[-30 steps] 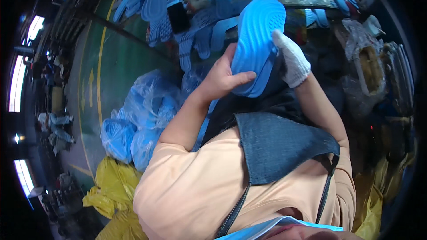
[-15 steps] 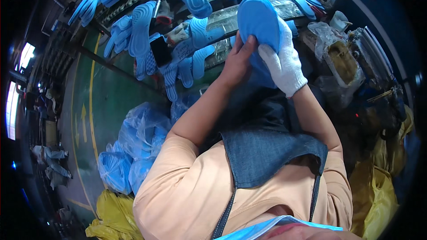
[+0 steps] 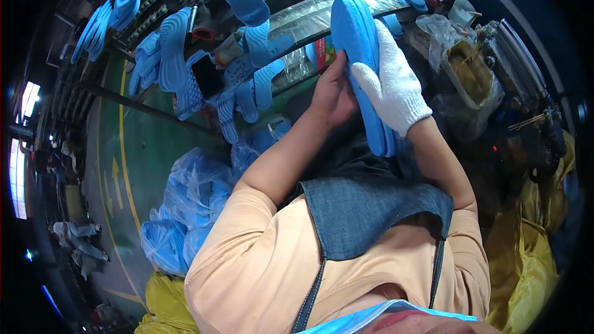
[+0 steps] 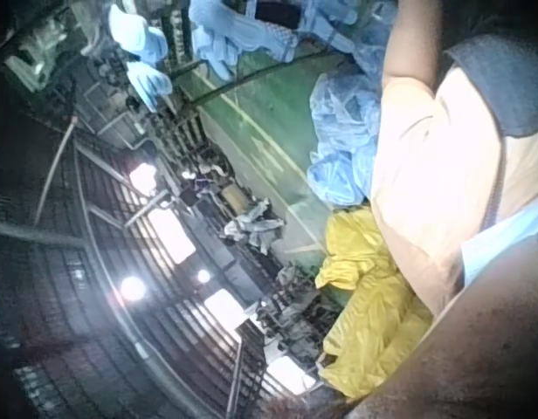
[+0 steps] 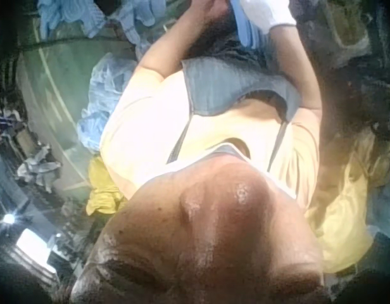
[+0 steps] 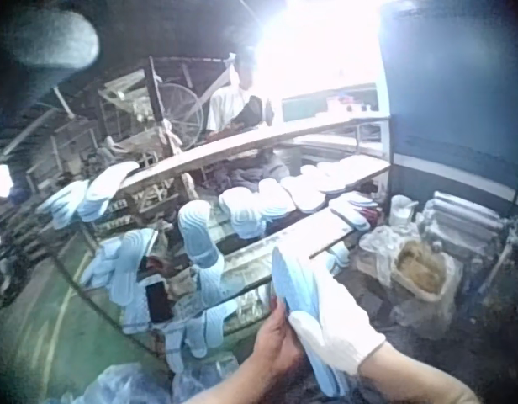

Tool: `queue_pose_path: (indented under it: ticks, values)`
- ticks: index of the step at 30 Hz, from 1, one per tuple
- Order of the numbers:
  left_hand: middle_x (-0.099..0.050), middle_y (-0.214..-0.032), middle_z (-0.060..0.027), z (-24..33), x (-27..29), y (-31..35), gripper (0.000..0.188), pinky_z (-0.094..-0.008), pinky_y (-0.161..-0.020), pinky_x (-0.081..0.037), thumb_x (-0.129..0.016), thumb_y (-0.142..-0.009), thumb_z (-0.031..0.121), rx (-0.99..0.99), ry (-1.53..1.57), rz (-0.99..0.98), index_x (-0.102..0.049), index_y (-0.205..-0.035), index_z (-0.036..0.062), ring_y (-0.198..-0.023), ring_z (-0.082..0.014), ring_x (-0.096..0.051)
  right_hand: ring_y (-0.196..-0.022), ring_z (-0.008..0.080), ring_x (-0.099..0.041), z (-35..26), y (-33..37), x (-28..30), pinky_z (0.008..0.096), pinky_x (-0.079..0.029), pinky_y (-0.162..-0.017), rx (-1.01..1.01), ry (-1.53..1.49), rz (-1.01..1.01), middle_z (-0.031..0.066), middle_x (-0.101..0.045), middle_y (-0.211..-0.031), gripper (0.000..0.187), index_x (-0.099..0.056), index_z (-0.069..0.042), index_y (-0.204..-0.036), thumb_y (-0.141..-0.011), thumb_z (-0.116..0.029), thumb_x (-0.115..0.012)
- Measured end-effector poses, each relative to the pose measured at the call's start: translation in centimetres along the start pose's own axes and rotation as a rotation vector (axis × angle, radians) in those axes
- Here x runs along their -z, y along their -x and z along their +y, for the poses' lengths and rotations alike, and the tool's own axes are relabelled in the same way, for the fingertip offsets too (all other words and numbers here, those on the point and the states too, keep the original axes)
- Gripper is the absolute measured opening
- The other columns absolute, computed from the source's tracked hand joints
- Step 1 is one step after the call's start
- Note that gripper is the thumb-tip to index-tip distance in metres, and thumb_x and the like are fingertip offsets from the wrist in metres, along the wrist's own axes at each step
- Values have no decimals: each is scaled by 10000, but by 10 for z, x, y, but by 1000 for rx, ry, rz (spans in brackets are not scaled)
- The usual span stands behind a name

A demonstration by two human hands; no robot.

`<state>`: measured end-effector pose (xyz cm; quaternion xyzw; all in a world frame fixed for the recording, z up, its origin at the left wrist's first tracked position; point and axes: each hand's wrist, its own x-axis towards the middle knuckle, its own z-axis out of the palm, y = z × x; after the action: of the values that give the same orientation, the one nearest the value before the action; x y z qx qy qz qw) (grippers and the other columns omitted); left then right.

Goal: The person picks up blue plastic slippers from a pile on the floor and places them onto a metal rack. They handle the slippers one by one, arranging them in a row on the rack. The person wears white gloves and a face mask while performing the task.

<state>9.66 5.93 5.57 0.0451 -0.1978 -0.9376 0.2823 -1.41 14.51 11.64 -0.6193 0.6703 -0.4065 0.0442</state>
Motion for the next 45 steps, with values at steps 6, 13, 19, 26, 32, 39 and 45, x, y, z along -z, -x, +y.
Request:
queue_pose_path:
  ticks: [6, 13, 19, 26, 32, 39, 45]
  values:
    - [-574, -1295, -134, 9, 27, -22, 494, -486, -1060, -399, -459, -1003, 408, -46, -35, 67, -474, -1347, 54, -1194, -317, -549, -1256, 434, -472, 25, -15, -1, 451, -370, -1060, -89, -206, -71, 310, -435, -1376, 802, -278, 8, -1460, -876, -418, -624]
    - [-640, -1163, -185, 77, 103, -111, 395, -537, -933, -498, -505, -998, 321, -89, -62, 354, -559, -1210, -7, -1057, -338, -630, -1202, 254, -545, 130, -18, -46, 347, -410, -1021, -268, -580, 180, 191, -563, -1277, 466, -432, 23, -1361, -973, -219, -525]
    - [-617, -1223, -198, 163, 156, -180, 440, -486, -966, -483, -600, -926, 315, -463, -1817, 305, -570, -1213, -17, -1132, -346, -600, -1185, 230, -555, 164, -11, -68, 335, -409, -1011, -449, -660, 43, 172, -578, -1261, 402, -472, 27, -1323, -988, -195, -502]
    - [-671, -1069, -195, 197, 250, -221, 491, -431, -916, -470, -572, -909, 476, -626, -2823, 634, -635, -1152, 54, -1064, -348, -611, -1119, 182, -560, 200, -19, -77, 307, -437, -927, -553, -680, -7, 137, -577, -1248, 454, -462, -24, -1356, -1002, -309, -484]
    - [-681, -1004, -132, 173, 122, -17, 458, -351, -831, -495, -514, -951, 410, -18, -1678, 233, -657, -1094, -1, -966, -227, -649, -1159, 207, -549, 206, -10, -69, 315, -424, -976, -634, -704, -15, 188, -536, -1331, 547, -402, 18, -1406, -1015, -361, -456]
    - [-700, -820, -125, 117, 304, 191, 258, -335, -685, -536, -627, -844, 255, 772, -1387, 702, -707, -887, 14, -759, -204, -673, -1256, 243, -492, 197, -12, -80, 327, -386, -1034, -742, -759, -31, 194, -441, -1436, 521, -344, 6, -1453, -1047, -320, -339]
    - [-664, -1092, -217, 29, 392, 237, 254, -462, -878, -512, -536, -810, 123, 761, -1979, 814, -705, -986, 52, -1007, -392, -640, -1242, 236, -507, 190, -10, -86, 317, -393, -1027, -729, -680, 1, 182, -460, -1421, 513, -356, 13, -1443, -1042, -307, -364]
